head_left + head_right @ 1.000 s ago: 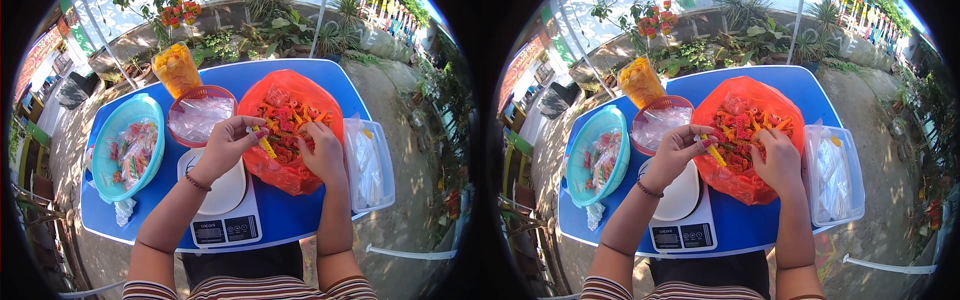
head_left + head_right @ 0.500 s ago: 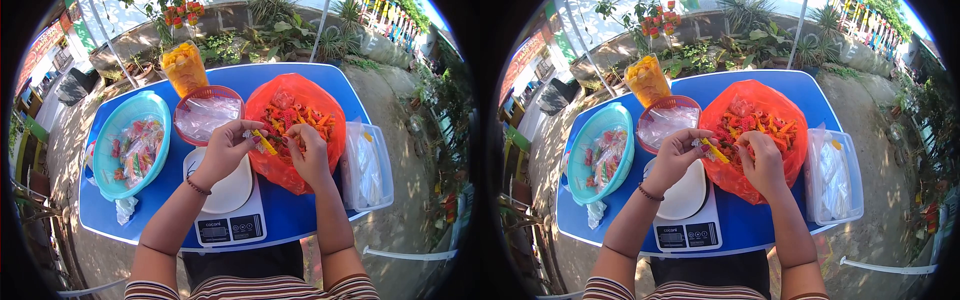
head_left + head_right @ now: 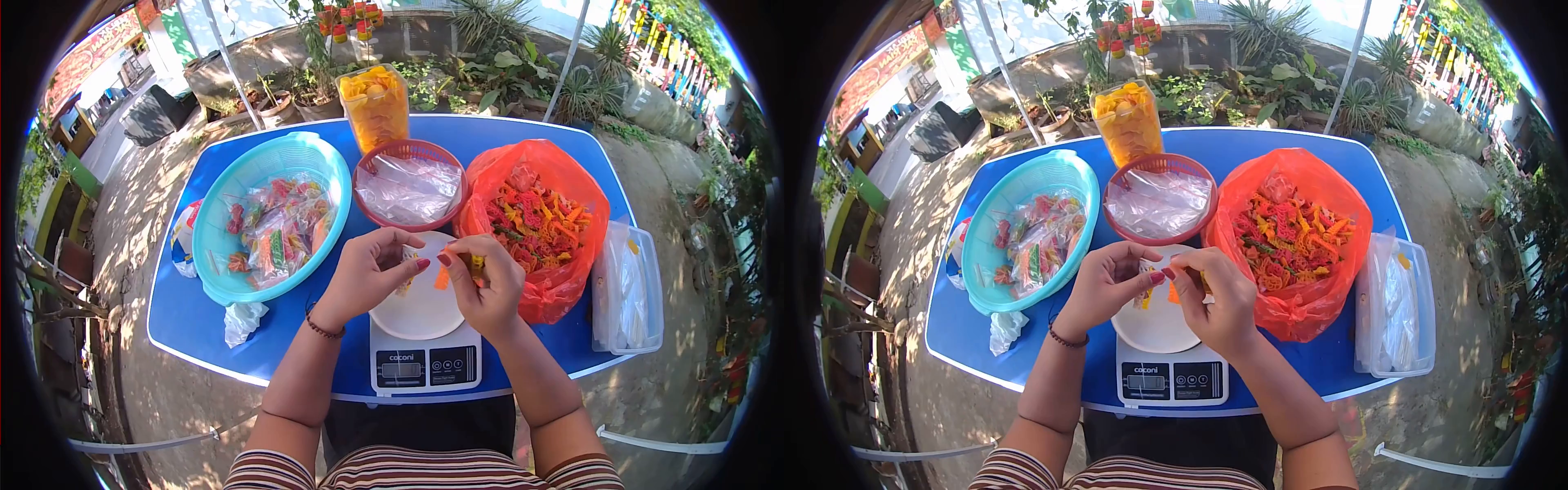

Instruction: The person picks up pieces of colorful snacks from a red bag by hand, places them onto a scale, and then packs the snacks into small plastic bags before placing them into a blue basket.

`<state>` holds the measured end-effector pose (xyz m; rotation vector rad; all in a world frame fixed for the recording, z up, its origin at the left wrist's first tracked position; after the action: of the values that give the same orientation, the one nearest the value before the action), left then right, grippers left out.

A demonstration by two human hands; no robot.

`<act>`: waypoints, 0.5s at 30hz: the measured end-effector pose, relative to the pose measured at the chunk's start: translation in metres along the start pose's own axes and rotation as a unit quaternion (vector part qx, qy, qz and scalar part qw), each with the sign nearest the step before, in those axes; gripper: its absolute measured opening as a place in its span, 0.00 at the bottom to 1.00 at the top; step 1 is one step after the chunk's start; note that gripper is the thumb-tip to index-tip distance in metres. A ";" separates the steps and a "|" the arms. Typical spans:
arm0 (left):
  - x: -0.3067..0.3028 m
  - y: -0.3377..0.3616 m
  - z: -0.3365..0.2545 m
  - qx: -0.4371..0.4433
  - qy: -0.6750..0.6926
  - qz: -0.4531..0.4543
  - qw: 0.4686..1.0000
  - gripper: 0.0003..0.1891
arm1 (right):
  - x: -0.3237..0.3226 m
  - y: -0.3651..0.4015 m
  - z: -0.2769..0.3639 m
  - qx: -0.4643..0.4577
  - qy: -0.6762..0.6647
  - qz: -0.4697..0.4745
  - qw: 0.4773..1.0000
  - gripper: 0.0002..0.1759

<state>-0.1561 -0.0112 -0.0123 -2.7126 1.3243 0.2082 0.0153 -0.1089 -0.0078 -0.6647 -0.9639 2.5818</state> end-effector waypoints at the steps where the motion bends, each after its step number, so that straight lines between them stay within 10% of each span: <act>1: 0.001 0.000 0.002 -0.006 -0.013 -0.004 1.000 0.16 | 0.007 0.002 0.000 0.014 -0.008 0.022 1.000 0.05; 15: 0.012 -0.001 0.008 0.045 -0.164 -0.109 0.979 0.22 | 0.015 0.019 -0.023 0.070 0.063 0.079 0.992 0.10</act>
<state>-0.1491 -0.0187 -0.0219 -2.5781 0.9183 0.5324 0.0121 -0.1037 -0.0411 -0.8854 -0.7097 2.6756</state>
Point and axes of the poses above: each hand's wrist, its own y-axis away from the middle knuckle, its own x-axis out of the palm, z = x × y, the point moved 1 cm from there along -y, towards the middle knuckle, and after that the axes turned 8 degrees about z, right-handed, at the moved point
